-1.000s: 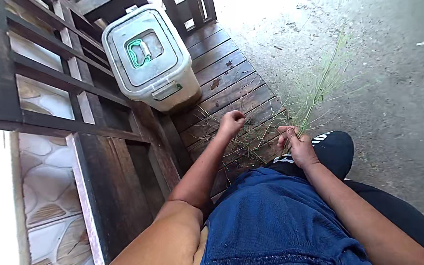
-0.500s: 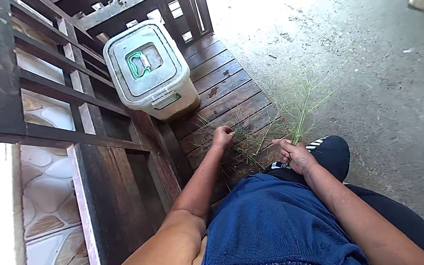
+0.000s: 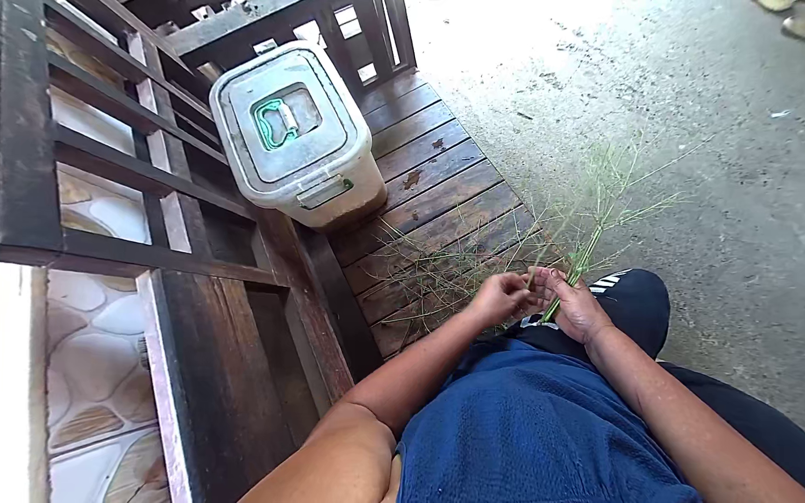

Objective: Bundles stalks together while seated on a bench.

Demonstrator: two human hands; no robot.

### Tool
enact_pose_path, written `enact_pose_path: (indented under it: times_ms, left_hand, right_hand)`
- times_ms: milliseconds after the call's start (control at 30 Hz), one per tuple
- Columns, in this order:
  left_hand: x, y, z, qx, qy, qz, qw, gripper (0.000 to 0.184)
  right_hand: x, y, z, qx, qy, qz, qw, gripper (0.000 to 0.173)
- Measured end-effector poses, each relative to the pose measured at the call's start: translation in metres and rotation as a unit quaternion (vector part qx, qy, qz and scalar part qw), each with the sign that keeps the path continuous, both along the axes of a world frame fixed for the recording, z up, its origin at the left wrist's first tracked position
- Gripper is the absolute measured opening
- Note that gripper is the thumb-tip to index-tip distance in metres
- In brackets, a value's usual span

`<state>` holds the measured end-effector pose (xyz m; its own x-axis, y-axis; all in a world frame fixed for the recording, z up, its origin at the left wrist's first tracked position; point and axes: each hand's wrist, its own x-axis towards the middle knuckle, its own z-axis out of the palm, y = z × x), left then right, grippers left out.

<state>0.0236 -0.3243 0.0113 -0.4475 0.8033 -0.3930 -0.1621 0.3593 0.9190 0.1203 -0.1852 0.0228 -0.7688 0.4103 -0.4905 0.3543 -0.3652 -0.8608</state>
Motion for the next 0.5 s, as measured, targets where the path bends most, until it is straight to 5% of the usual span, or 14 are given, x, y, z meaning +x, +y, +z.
enact_pose_path:
  times_ms: [333, 500]
  left_hand:
    - [-0.001, 0.000, 0.006, -0.065, 0.083, -0.146, 0.984, 0.028]
    - [-0.084, -0.031, 0.024, -0.060, 0.155, 0.009, 0.986, 0.024]
  right_hand:
    - [0.006, 0.002, 0.001, -0.029, 0.024, -0.020, 0.999, 0.028]
    - [0.013, 0.003, 0.004, 0.012, 0.041, -0.027, 0.999, 0.028]
